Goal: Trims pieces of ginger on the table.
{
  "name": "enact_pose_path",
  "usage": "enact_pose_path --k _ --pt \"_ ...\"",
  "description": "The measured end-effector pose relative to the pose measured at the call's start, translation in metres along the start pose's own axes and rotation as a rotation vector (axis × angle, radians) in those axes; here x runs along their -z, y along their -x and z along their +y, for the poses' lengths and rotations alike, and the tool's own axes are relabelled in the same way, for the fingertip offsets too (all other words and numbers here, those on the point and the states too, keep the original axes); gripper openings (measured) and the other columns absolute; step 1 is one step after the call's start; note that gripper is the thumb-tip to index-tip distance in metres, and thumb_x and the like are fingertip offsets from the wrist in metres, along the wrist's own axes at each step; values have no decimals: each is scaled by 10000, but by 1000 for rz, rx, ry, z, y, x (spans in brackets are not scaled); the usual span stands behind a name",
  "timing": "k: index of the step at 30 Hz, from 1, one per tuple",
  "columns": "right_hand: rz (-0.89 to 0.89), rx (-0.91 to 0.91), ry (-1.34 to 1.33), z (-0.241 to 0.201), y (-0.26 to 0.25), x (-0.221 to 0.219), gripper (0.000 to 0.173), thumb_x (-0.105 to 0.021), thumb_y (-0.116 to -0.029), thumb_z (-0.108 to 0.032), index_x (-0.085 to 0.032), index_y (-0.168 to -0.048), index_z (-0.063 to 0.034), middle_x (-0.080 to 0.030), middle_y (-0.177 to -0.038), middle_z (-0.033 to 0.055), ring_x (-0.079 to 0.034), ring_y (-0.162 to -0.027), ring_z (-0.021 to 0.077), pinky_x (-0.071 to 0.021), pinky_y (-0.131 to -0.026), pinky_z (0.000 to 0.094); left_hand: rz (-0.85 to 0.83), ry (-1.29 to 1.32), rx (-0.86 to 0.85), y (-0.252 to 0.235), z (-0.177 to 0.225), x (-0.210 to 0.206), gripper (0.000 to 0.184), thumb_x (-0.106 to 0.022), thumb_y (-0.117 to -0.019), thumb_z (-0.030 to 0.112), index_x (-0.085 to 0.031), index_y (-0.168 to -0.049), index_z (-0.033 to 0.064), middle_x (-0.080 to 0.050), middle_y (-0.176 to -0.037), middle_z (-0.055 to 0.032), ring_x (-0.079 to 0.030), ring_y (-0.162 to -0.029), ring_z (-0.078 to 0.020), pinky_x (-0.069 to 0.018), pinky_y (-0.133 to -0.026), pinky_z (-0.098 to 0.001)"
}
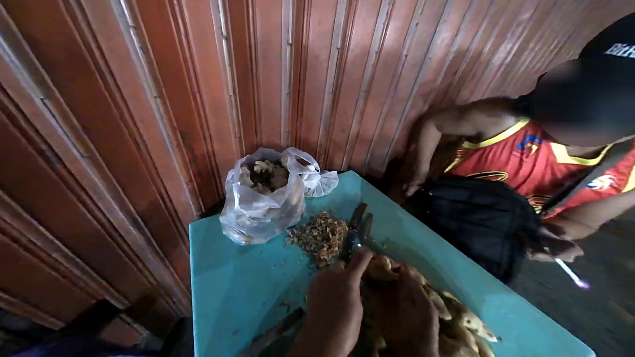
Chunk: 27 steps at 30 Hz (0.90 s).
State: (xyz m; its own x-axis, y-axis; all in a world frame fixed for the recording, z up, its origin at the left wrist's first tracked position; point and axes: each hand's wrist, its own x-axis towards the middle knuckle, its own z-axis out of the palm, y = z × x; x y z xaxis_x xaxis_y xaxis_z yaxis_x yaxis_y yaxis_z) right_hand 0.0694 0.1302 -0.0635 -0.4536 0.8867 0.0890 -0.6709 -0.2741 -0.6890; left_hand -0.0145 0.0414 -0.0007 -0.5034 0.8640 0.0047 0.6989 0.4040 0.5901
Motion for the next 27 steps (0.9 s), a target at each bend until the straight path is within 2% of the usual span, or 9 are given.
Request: enact_pose_path --k 3,5,7,11,19,23,27 --pt "19 -51 -94 -1 -2 1 431 -203 -1082 -196 -612 -1004 -81 -717 -956 46 -716 -910 171 -609 -842 363 -18 -19 -2 2 3 -1 460 -442 -1082 140 -527 -1513 277 -724 -1115 -156 -716 -962 -364 -576 -804 -541" --pt "21 -67 -117 0 -2 1 395 -226 -1069 -182 -603 -1000 -89 -706 -916 37 -711 -865 158 -609 -818 355 -147 -115 61 3 12 5 503 -430 -1092 172 -426 -1576 310 -734 -1104 -153 -715 -992 -374 -570 -809 -555" --pt "-1 -82 -76 -1 -2 2 370 -212 -1061 -194 -571 -1039 -104 -700 -931 19 -700 -882 135 -594 -819 332 -262 -203 103 4 20 8 595 -444 -1082 170 -292 -1632 341 -727 -1106 -168 -705 -1014 -399 -565 -806 -573" --pt "4 -84 32 -2 -1 -1 407 -181 -1078 -190 -570 -1091 -72 -720 -1004 22 -705 -943 115 -590 -825 294 -361 -234 141 5 30 12 647 -450 -1087 204 -169 -1664 284 -718 -1086 -187 -700 -1028 -400 -560 -834 -566" --pt "-7 -25 223 0 1 -4 438 -157 -1077 -176 -561 -1142 -19 -692 -1006 18 -673 -957 87 -561 -861 267 -395 -192 122 6 29 16 594 -441 -1089 208 -239 -1647 234 -709 -1111 -182 -692 -1054 -392 -559 -849 -566" --pt "-12 -14 271 2 4 -5 445 -157 -1069 -172 -579 -1097 -35 -693 -971 -6 -668 -919 55 -556 -833 235 -390 -202 122 6 30 14 597 -455 -1080 183 -249 -1639 218 -709 -1083 -179 -697 -1036 -391 -562 -825 -567" --pt "43 3 338 2 5 -7 409 -211 -1065 -173 -601 -1053 -49 -695 -934 -9 -667 -875 52 -555 -785 223 -361 -225 126 3 29 7 648 -487 -1049 115 -243 -1639 224 -709 -1104 -180 -697 -1036 -405 -566 -809 -573"
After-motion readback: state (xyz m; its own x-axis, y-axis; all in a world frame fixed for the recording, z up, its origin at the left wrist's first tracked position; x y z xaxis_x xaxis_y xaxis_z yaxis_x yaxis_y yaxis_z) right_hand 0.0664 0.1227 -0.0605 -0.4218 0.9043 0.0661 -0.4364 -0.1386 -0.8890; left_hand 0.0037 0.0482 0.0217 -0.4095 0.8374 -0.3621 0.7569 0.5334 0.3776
